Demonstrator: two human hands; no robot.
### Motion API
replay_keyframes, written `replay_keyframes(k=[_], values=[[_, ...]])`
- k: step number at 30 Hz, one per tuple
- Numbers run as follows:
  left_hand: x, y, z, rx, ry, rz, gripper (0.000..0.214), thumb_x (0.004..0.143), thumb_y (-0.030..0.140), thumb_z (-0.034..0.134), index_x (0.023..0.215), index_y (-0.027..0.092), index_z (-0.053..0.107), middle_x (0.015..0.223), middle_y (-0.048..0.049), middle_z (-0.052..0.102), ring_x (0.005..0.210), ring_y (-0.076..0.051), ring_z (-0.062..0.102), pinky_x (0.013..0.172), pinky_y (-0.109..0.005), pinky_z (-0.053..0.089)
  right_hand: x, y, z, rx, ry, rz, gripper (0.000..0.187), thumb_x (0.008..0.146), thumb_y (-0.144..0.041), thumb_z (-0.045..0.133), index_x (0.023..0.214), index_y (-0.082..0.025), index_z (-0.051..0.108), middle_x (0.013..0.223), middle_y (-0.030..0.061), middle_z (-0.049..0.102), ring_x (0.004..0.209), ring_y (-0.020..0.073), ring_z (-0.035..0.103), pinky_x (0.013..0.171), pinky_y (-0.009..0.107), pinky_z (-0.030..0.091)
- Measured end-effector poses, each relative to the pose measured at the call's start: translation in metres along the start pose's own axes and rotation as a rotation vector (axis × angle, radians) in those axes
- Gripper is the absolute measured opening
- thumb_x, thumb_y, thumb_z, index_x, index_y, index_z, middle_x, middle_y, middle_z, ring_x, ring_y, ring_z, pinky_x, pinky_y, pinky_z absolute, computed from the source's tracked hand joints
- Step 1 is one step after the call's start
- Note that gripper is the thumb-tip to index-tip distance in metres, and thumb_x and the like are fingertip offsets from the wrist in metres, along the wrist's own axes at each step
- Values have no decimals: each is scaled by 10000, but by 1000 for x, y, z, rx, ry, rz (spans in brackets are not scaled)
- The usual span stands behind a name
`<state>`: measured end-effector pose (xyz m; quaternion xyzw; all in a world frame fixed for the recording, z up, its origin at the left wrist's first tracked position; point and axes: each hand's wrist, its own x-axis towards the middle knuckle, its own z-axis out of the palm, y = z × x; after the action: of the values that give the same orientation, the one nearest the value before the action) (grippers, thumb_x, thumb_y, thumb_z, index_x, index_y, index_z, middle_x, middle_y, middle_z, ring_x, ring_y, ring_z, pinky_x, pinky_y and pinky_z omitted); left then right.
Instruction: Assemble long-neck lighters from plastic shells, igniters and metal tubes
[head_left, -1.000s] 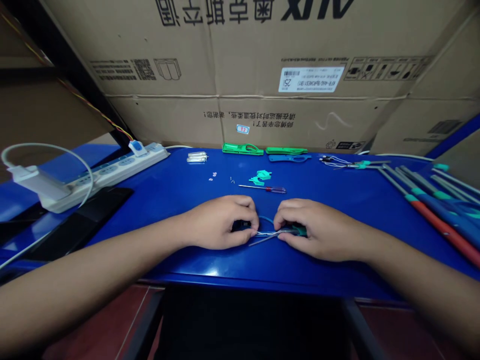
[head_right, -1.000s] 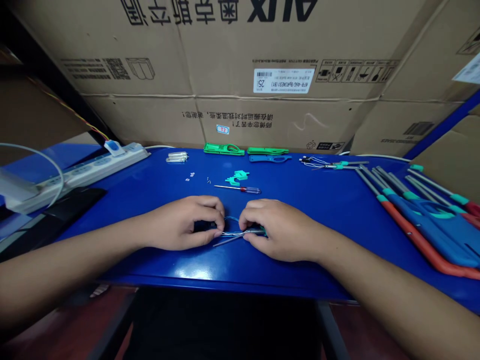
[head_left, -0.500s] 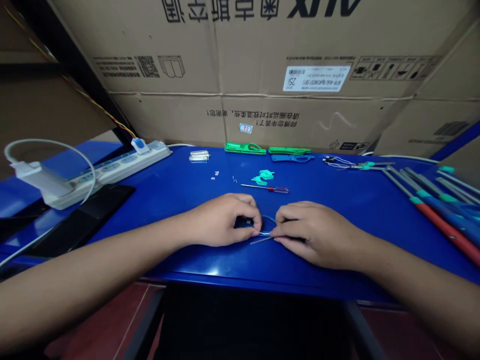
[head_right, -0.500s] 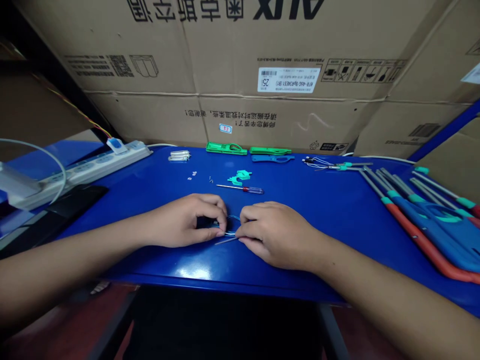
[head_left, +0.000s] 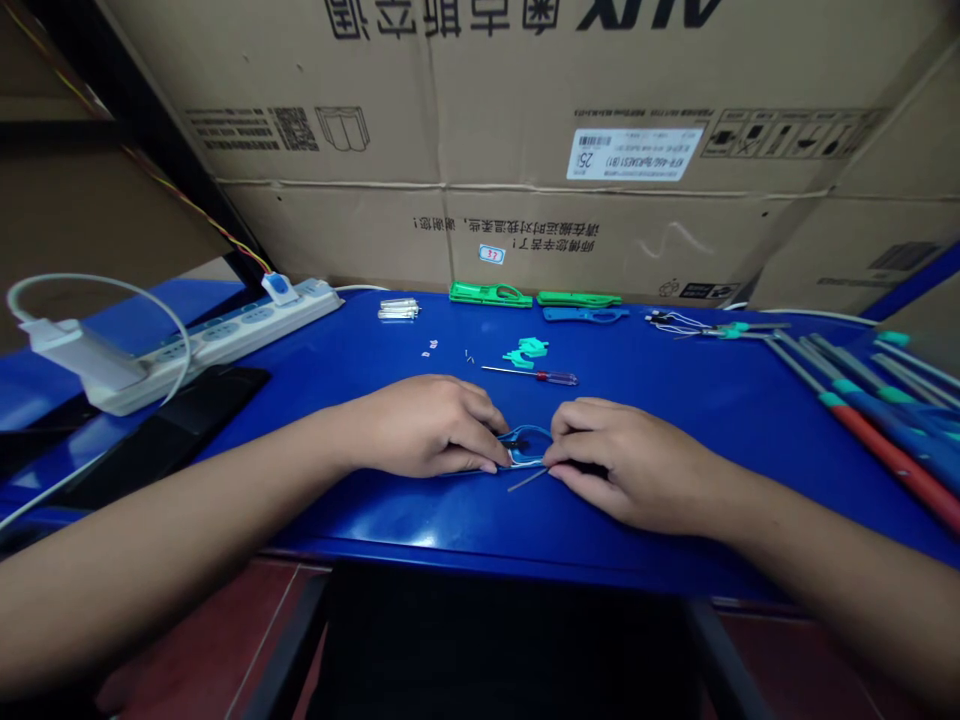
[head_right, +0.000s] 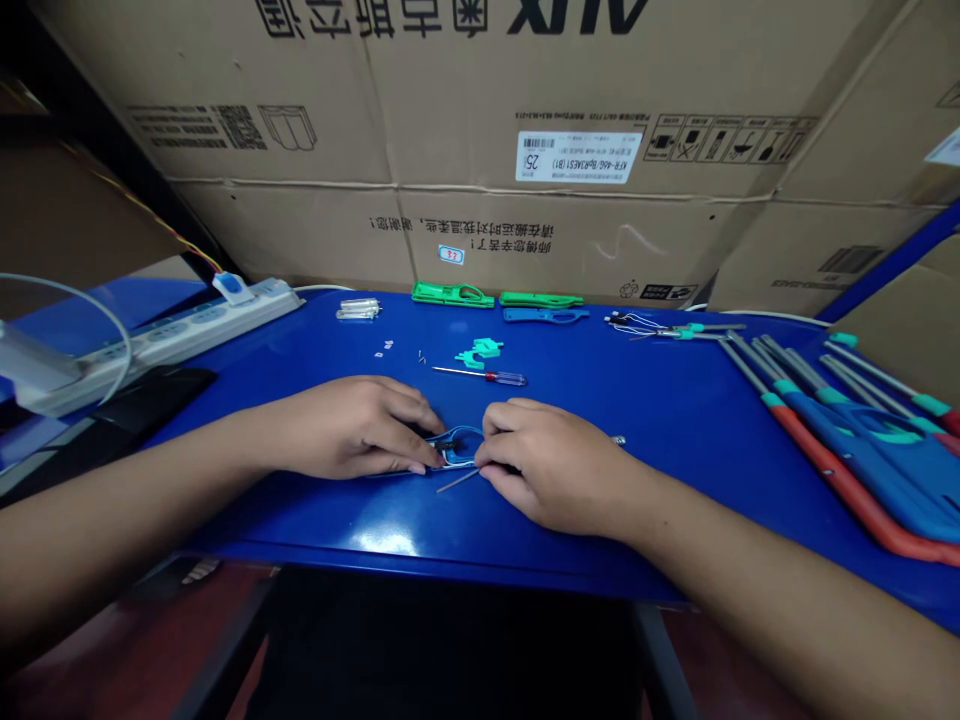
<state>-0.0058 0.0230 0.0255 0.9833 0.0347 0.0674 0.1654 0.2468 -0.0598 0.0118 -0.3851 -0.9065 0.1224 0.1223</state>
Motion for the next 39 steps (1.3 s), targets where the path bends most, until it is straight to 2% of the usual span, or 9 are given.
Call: replay_keyframes(k=[7, 15, 23, 26, 31, 37, 39], values=[[1, 3, 0, 19, 14, -37, 217, 911, 393, 649, 1061, 279, 757, 1154, -80, 677, 1000, -211, 632, 861, -340, 510, 1, 2, 2, 26, 6, -24, 194, 931, -195, 542, 972, -188, 732, 979, 77, 627, 908, 197, 578, 827, 353, 483], [2, -5, 4, -103, 42, -47, 230, 853, 342, 728, 1074, 285, 763, 1091, -77, 686, 988, -196, 643, 878, -319, 511, 3, 3, 2, 27, 32, -39, 183, 925, -192, 537, 929, -183, 720, 924, 71, 634, 858, 188, 586, 801, 340, 474], [7, -5, 13, -212, 112, -102, 194, 838, 346, 740, 993, 236, 779, 987, -65, 656, 905, -165, 636, 840, -300, 512, 7, 3, 6, 131, 83, 46, 133, 880, -177, 575, 888, -185, 708, 855, 41, 670, 808, 163, 605, 756, 299, 470], [10, 1, 15, -166, 148, -132, 155, 872, 312, 689, 946, 210, 779, 937, -59, 647, 869, -157, 632, 827, -296, 504, 6, 5, 5, 154, 64, 76, 121, 880, -190, 582, 905, -190, 701, 873, 36, 672, 809, 156, 607, 752, 292, 471], [11, 6, 15, -99, 161, -143, 141, 872, 291, 663, 915, 217, 775, 951, -58, 639, 886, -167, 620, 824, -303, 498, 2, 10, 1, 164, 40, 47, 145, 853, -199, 626, 992, -194, 664, 962, 45, 652, 854, 160, 606, 758, 283, 478], [10, 4, 15, -91, 158, -132, 143, 880, 300, 666, 917, 224, 781, 942, -53, 660, 890, -164, 628, 827, -297, 490, -4, 14, -14, 120, -22, 41, 230, 855, -232, 633, 1079, -199, 671, 1057, 62, 659, 936, 182, 622, 823, 302, 485], [9, 4, 15, -104, 158, -136, 142, 882, 297, 668, 918, 222, 782, 944, -51, 672, 882, -156, 635, 814, -286, 493, -5, 15, -19, 120, -53, 62, 201, 879, -238, 607, 1056, -201, 696, 1030, 53, 681, 914, 173, 635, 812, 295, 484]])
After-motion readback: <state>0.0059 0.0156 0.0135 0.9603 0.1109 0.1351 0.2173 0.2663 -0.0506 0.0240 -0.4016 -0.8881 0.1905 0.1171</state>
